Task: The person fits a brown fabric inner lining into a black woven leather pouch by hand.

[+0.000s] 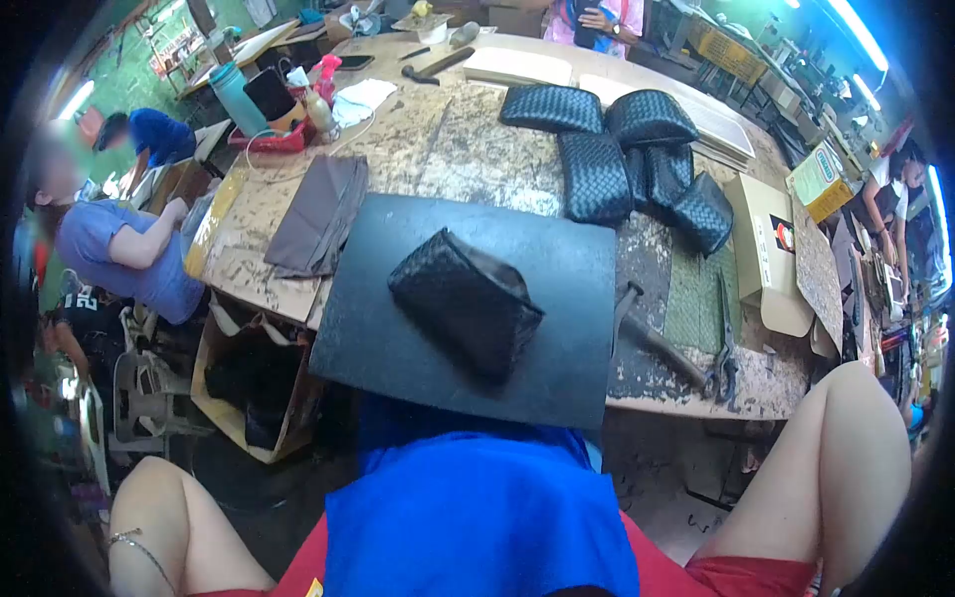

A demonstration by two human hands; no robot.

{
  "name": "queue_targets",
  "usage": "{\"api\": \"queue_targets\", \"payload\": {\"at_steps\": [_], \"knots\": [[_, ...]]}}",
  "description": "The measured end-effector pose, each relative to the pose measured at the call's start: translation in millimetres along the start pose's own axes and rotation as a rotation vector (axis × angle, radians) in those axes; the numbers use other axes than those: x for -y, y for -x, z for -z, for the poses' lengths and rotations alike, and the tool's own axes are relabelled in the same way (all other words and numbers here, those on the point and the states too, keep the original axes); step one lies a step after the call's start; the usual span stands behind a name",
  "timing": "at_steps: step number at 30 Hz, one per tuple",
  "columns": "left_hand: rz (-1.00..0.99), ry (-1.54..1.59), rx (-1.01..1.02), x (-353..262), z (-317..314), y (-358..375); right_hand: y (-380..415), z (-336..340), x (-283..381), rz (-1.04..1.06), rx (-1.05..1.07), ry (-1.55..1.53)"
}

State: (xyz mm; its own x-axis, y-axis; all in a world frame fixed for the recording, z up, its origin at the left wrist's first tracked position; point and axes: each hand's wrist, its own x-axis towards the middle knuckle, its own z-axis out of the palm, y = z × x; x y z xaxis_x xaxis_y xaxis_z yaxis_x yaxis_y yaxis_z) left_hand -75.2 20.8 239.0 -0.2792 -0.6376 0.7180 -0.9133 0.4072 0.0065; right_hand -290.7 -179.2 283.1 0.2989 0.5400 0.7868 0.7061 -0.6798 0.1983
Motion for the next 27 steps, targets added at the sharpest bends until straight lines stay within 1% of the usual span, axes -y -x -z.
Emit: {"api": "queue_targets", "payload": {"at_steps": [4, 9, 13, 18, 23, 25, 27], "knots": [[0.012, 0.021, 0.000, 11.0, -5.4, -4.3, -10.2, 20.8, 15.4, 0.157, -0.020, 0.130], [-0.005, 0.025, -0.014, 16.1, -5.3, -5.7, -10.1, 25.7, 22.3, 0.235, -0.029, 0.210], [0.020, 0.049, -0.014, 18.8, -5.7, -11.2, -13.5, 34.0, 17.2, 0.197, -0.032, 0.229], [-0.012, 0.041, -0.030, 23.2, -10.0, -13.6, -12.7, 34.6, 25.7, 0.262, -0.011, 0.283], [0.004, 0.060, -0.047, 30.1, -11.2, -16.3, -14.2, 36.9, 19.2, 0.242, 0.001, 0.276], [-0.006, 0.054, -0.047, 30.5, -14.6, -15.6, -13.1, 36.6, 21.8, 0.284, -0.013, 0.299], [-0.008, 0.060, -0.051, 33.3, -15.4, -17.3, -12.9, 38.7, 22.2, 0.278, -0.005, 0.311]]}}
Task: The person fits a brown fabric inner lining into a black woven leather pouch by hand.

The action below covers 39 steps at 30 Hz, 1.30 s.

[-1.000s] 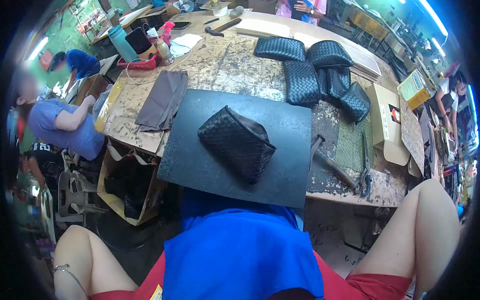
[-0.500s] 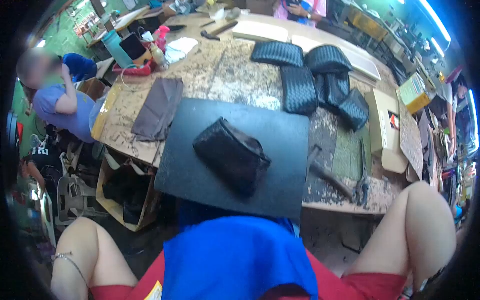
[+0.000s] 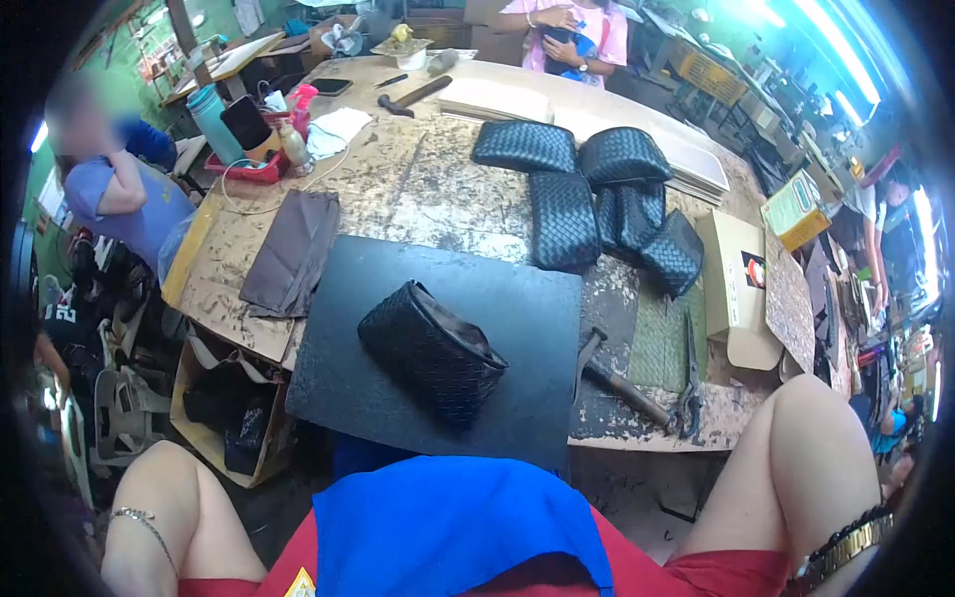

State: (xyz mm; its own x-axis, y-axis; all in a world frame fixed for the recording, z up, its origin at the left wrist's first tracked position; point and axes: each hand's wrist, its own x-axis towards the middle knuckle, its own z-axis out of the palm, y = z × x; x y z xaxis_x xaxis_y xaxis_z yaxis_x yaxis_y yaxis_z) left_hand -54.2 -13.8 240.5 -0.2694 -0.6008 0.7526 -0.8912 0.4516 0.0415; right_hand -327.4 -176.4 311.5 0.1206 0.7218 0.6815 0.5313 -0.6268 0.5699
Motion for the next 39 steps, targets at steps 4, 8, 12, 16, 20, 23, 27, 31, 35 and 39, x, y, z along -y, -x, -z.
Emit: {"api": "queue_targets", "payload": {"at_steps": [4, 8, 12, 16, 20, 23, 27, 31, 35, 39], "knots": [[0.022, 0.022, 0.001, 5.0, 1.5, -7.2, 3.1, 0.2, -13.0, -0.059, -0.009, -0.009], [0.011, 0.032, -0.028, 6.5, 0.5, -7.5, 6.2, 2.0, -10.7, -0.045, -0.025, -0.006], [0.078, 0.081, -0.252, 7.5, 0.2, 23.8, 25.4, 7.1, -8.5, -0.119, -0.086, -0.048], [0.552, 0.322, -0.547, 8.6, -55.5, 100.6, 148.4, -60.4, 4.1, -0.756, -0.240, -0.328], [1.185, 0.527, -0.233, 6.3, -149.8, 192.4, 241.3, -190.5, 47.9, -1.418, 0.141, -0.706], [1.510, 1.024, -0.282, 4.9, -170.8, 209.0, 263.3, -228.7, 87.9, -1.396, 0.235, -0.722], [1.448, 1.156, -0.347, 8.9, -178.5, 201.5, 245.9, -250.2, 92.9, -1.181, 0.184, -0.670], [1.219, 1.298, -0.405, 15.5, -193.8, 204.4, 195.1, -262.4, 78.7, -1.048, 0.249, -0.713], [1.112, 1.134, -0.326, 15.4, -196.3, 206.8, 189.0, -268.1, 63.8, -1.080, 0.118, -0.759], [1.273, 0.977, -0.292, 10.6, -199.3, 200.8, 234.1, -284.5, 21.3, -1.299, 0.080, -0.499]]}}
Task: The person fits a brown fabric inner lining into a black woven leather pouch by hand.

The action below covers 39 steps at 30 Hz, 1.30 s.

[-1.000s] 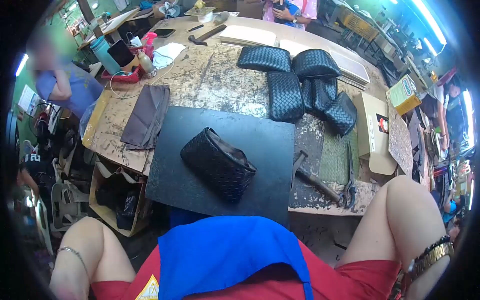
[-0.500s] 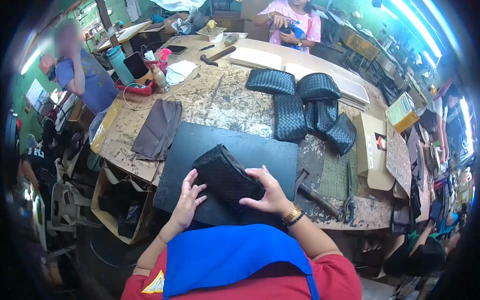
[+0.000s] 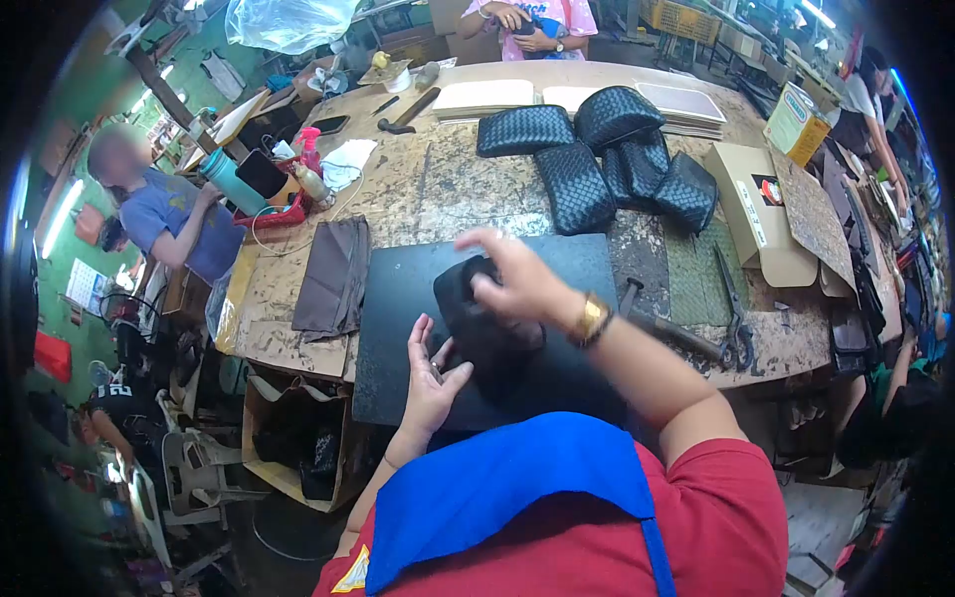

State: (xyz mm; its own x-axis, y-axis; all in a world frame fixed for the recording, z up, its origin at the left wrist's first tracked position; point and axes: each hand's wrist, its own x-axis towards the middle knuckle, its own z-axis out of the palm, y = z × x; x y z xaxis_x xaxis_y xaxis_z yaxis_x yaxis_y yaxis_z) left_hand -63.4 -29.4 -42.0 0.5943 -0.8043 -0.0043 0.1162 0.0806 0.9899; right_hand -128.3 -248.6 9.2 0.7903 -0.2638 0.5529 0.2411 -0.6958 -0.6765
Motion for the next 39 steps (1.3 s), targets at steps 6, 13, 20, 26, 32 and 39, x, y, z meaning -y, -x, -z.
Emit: {"api": "queue_targets", "payload": {"at_steps": [6, 13, 20, 26, 32, 39], "knots": [[-0.091, -0.348, 0.042, -3.9, -4.9, 1.4, -5.9, 12.1, -55.3, -0.326, 0.408, -0.262], [-0.471, -0.924, 0.051, -3.7, -5.7, -0.2, 10.8, 26.6, -88.9, -0.699, 0.386, -0.970], [-0.277, -0.433, -0.077, 10.7, 15.6, -11.7, 3.6, 17.5, -43.8, -0.420, 0.213, -0.239], [-0.185, -0.274, -0.078, 18.0, 34.2, -19.3, -8.4, 7.3, -4.1, -0.386, 0.136, -0.009], [-0.298, -0.524, -0.227, -23.2, 67.3, -40.7, -11.1, 9.3, 14.9, -0.333, 0.168, 0.165], [-0.494, -1.265, -0.194, -80.6, 13.2, -50.4, -19.2, 1.7, 2.6, -0.054, 0.161, 0.114]]}}
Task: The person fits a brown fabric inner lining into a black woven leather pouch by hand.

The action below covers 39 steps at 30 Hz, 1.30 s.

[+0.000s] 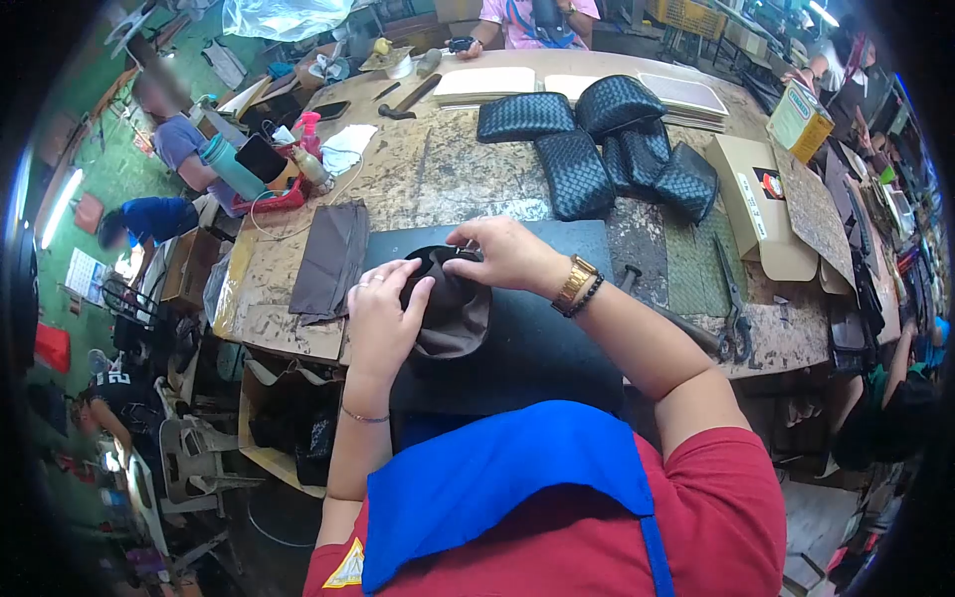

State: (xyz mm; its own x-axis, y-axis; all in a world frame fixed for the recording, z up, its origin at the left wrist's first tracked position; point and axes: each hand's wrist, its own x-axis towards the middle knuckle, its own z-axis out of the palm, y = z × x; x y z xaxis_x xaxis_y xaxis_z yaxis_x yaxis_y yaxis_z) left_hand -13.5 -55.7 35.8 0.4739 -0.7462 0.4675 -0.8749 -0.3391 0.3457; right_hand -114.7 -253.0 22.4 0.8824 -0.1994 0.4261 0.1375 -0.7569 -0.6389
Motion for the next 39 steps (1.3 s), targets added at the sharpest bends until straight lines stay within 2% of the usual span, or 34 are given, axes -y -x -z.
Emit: {"api": "queue_targets", "payload": {"at_steps": [2, 7, 10, 11, 14, 18, 19, 22, 24, 26, 27, 30, 31, 34, 38, 39], "knots": [[-0.001, -0.045, 0.080, 0.6, -2.6, -4.4, -3.1, 0.7, -1.2, -0.083, 0.057, -0.045], [0.041, 0.202, 0.001, 3.6, -3.0, -2.1, -7.4, 9.1, -5.7, -0.085, 0.081, 0.038], [0.193, 0.335, 0.109, 8.7, 1.3, 2.1, -9.9, 14.5, -12.9, -0.072, 0.082, 0.045], [0.209, 0.368, 0.100, 7.4, 2.6, 2.6, -11.3, 16.1, -16.5, -0.070, 0.094, 0.040], [0.052, 0.259, -0.122, 28.2, -20.7, 10.7, -16.3, 20.3, -19.1, -0.068, 0.149, 0.039], [0.282, 0.539, 0.141, 43.3, -30.0, 8.9, -25.0, 21.5, -17.5, -0.096, 0.213, 0.057], [0.394, 0.617, 0.164, 40.1, -27.0, 6.4, -27.0, 20.4, -17.4, -0.111, 0.214, 0.073], [0.367, 0.525, 0.277, 47.6, -15.9, -5.3, -28.9, 21.3, -11.9, -0.148, 0.250, 0.054], [0.244, 0.414, 0.315, 54.2, 5.1, -21.0, -30.2, 23.7, -2.0, -0.192, 0.265, -0.005], [0.050, 0.141, 0.271, 57.7, 22.9, -36.3, -22.6, 14.2, 17.2, -0.263, 0.266, -0.102], [0.032, 0.005, 0.285, 57.7, 26.7, -41.0, -18.6, 6.0, 25.0, -0.300, 0.241, -0.126], [-0.232, -0.202, 0.064, 63.8, 15.4, -37.6, -10.1, -19.3, 21.1, -0.299, 0.163, -0.092], [-0.243, -0.178, 0.062, 57.5, 17.3, -36.6, -9.7, -21.2, 19.9, -0.325, 0.145, -0.143], [-0.115, 0.102, 0.154, 58.3, 17.1, -31.2, -5.4, -23.8, 16.1, -0.382, 0.097, -0.244], [0.204, 0.518, 0.265, 61.4, 21.5, -13.7, -4.6, -19.3, 16.0, -0.394, 0.145, -0.242], [0.076, 0.503, 0.237, 66.6, 21.9, -10.5, -4.7, -17.2, 16.5, -0.406, 0.170, -0.246]]}}
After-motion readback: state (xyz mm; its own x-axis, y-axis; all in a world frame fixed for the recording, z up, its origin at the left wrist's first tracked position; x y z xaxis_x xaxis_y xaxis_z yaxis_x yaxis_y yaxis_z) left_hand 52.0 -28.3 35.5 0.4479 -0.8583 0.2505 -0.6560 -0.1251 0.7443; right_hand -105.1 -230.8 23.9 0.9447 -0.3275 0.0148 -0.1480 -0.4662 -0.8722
